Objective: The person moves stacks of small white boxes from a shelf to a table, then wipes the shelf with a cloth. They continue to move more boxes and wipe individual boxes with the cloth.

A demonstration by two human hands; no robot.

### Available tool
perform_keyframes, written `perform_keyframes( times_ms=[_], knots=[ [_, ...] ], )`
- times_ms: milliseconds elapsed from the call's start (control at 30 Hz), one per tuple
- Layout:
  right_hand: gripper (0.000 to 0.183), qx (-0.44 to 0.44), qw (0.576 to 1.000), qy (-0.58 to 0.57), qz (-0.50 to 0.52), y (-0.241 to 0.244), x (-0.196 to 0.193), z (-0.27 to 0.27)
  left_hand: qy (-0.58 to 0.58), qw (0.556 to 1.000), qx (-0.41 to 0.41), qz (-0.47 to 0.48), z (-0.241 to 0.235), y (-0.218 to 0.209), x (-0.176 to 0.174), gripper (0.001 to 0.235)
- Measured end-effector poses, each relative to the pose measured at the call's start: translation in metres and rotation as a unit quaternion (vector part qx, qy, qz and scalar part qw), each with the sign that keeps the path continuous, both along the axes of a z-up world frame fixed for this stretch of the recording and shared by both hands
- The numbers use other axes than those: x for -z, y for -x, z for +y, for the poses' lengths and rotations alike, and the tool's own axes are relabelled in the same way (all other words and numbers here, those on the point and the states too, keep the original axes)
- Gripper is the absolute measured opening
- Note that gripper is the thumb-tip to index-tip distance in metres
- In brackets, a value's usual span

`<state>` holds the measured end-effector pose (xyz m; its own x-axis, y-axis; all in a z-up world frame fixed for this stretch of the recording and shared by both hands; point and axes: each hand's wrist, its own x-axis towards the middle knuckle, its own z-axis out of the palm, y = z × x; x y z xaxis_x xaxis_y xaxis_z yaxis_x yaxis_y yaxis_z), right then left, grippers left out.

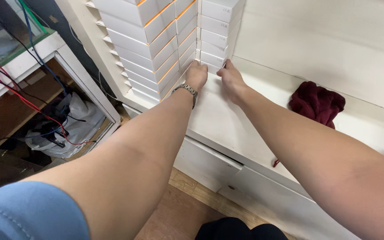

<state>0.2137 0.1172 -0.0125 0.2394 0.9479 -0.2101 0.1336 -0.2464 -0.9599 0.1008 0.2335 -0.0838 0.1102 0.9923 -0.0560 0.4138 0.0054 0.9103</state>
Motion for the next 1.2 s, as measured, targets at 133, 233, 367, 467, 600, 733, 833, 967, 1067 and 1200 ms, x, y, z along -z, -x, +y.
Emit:
perform_keyframes(
  times_ms=[133, 233, 367, 467, 600, 733, 833, 967, 1067, 1200],
  knots=[
    [0.067, 0.006, 0.998, -0.006, 0.058, 0.005, -0.003, 0.004, -0.095, 0.964, 0.098, 0.227, 0.003, -0.017, -0.003, 0.049],
    [0.059, 0.006, 0.999, 0.007, 0.044, -0.002, -0.007, 0.000, -0.006, 0.995, 0.004, 0.095, -0.018, -0.029, -0.003, 0.041],
    [0.051, 0.019, 0.995, 0.037, 0.090, -0.015, -0.013, -0.009, -0.025, 0.992, 0.044, 0.112, -0.039, -0.036, -0.015, 0.043],
    [0.050, 0.035, 0.988, 0.017, 0.150, -0.023, -0.011, -0.013, -0.047, 0.996, 0.024, 0.074, -0.053, -0.032, -0.016, 0.046],
    [0.054, 0.061, 0.977, -0.002, 0.203, -0.039, -0.011, -0.013, 0.019, 0.991, -0.061, -0.119, -0.041, -0.025, -0.026, 0.050],
    [0.059, 0.067, 0.962, 0.010, 0.263, -0.041, -0.017, -0.012, 0.112, 0.979, 0.015, -0.171, -0.026, -0.025, -0.034, 0.058],
    [0.051, 0.052, 0.961, 0.007, 0.273, -0.038, -0.024, -0.016, 0.031, 0.992, -0.024, -0.116, -0.035, -0.021, -0.026, 0.070],
    [0.038, 0.005, 0.981, 0.005, 0.193, -0.030, -0.031, -0.021, 0.032, 0.992, 0.002, -0.119, -0.050, -0.018, -0.024, 0.071],
    [0.030, 0.009, 0.983, 0.004, 0.185, -0.021, -0.036, -0.019, 0.062, 0.987, 0.026, -0.146, -0.052, -0.012, -0.033, 0.072],
    [0.031, 0.012, 0.982, 0.007, 0.188, -0.011, -0.034, -0.013, 0.152, 0.955, 0.074, -0.245, -0.046, -0.002, -0.049, 0.067]
  ],
)
